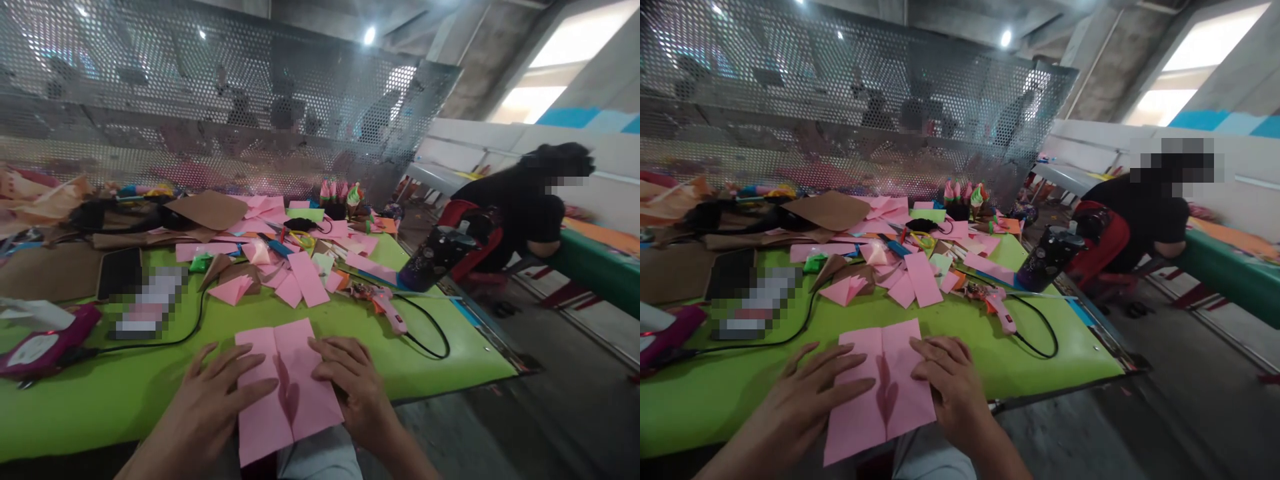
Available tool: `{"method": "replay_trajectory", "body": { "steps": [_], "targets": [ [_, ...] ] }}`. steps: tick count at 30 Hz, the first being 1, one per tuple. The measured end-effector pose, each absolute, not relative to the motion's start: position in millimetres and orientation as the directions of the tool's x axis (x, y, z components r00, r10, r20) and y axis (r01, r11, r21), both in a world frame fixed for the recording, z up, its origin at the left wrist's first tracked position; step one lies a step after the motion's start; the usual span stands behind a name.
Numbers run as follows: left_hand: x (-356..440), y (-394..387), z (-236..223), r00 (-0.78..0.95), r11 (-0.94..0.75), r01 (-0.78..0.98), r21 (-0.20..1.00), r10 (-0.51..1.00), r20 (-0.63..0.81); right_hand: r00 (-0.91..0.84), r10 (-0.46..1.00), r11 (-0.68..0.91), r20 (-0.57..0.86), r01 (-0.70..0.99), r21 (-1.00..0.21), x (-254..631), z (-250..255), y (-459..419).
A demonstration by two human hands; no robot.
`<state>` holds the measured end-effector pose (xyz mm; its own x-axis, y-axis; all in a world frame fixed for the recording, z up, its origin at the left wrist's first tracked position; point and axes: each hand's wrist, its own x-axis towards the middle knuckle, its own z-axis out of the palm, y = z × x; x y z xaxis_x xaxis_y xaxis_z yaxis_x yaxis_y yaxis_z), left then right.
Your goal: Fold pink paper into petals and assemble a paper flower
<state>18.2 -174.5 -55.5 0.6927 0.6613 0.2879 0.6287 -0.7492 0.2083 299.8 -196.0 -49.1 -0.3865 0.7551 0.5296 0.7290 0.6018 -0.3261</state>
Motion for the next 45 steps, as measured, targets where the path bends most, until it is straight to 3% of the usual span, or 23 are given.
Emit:
{"method": "replay_trajectory", "body": {
  "steps": [4, 10, 15, 18, 22, 27, 34, 45],
  "targets": [
    [20, -193, -66, 0.643, -0.692, 0.695, 0.195, 0.720, 0.260, -0.445, 0.761, 0.618, 0.472, 0.718, -0.320, 300, -48, -197],
    [14, -192, -79, 0.611, -0.663, 0.687, 0.299, 0.749, 0.256, -0.521, 0.798, 0.602, 0.303, 0.659, -0.450, 298, -43, -190],
    [13, -186, -78, 0.517, -0.602, 0.697, 0.391, 0.799, 0.309, -0.415, 0.865, 0.498, 0.280, 0.649, -0.575, 297, -41, -185],
    [20, -183, -79, 0.350, -0.472, 0.739, 0.480, 0.878, 0.325, -0.307, 0.923, 0.385, 0.233, 0.692, -0.611, 290, -39, -183],
    [32, -175, -80, 0.105, -0.242, 0.773, 0.587, 0.961, 0.258, -0.126, 0.970, 0.230, 0.206, 0.742, -0.629, 282, -44, -180],
    [38, -167, -81, 0.006, -0.110, 0.752, 0.650, 0.987, 0.160, -0.039, 0.979, 0.173, 0.198, 0.668, -0.724, 283, -59, -180],
    [42, -170, -77, 0.026, -0.121, 0.786, 0.607, 0.986, 0.163, -0.188, 0.954, 0.296, 0.234, 0.718, -0.630, 286, -56, -181],
    [47, -170, -71, 0.018, -0.138, 0.789, 0.599, 0.979, 0.202, -0.184, 0.963, 0.267, 0.197, 0.749, -0.606, 286, -56, -179]
  ]
}}
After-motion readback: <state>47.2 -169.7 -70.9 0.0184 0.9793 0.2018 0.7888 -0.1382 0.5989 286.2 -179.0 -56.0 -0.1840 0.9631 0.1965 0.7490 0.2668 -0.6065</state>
